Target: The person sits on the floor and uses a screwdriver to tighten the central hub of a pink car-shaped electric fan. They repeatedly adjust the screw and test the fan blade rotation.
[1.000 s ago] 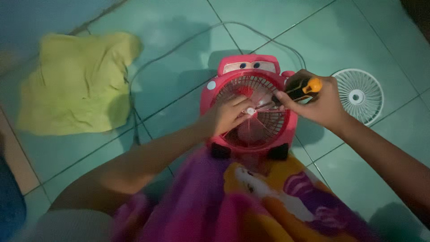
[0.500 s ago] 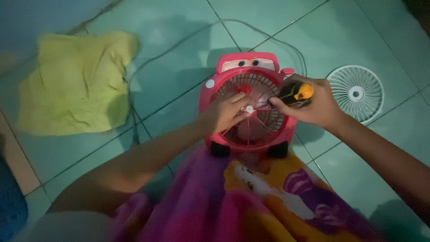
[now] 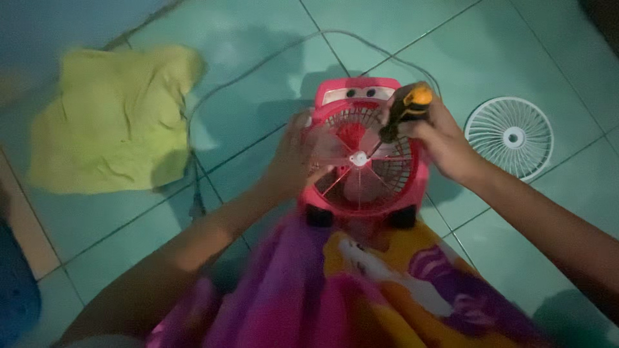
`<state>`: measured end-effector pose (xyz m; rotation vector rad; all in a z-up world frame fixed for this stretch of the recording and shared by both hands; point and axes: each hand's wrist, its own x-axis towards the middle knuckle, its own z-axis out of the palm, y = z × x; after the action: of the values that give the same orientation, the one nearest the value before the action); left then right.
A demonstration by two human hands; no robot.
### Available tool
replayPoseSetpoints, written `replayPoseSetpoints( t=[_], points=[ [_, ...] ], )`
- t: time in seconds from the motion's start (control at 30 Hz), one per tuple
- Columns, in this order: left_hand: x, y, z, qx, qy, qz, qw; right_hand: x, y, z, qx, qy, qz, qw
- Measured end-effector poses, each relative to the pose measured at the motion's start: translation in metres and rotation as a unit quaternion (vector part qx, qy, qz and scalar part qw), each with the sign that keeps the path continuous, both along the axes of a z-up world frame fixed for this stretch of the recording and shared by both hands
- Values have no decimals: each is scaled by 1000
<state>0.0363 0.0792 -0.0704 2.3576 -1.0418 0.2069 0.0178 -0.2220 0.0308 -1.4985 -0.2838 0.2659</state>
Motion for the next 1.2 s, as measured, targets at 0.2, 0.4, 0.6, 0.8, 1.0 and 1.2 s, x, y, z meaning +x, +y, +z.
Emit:
replayPoseSetpoints(
  t=[0.2, 0.4, 0.6, 0.8, 1.0, 1.2],
  points=[
    [4, 22, -6, 30, 23, -1, 999, -14, -9, 19, -140, -44, 14, 989],
    [-2, 21, -8, -12, 53, 17, 998, -19, 0, 37, -207, -160, 5, 965],
    [-1, 21, -7, 24, 25, 40, 999, -8, 39, 33, -133, -127, -31, 982],
    [-4, 17, -9, -14, 56, 9, 998, -12, 49, 29, -37, 48, -67, 996],
    [-8, 17, -6, -75, 64, 16, 995, -2, 33, 25, 68, 40, -37, 996],
    [-10, 15, -11, -41, 88, 57, 994, -10, 18, 25, -29, -98, -17, 995]
  ],
)
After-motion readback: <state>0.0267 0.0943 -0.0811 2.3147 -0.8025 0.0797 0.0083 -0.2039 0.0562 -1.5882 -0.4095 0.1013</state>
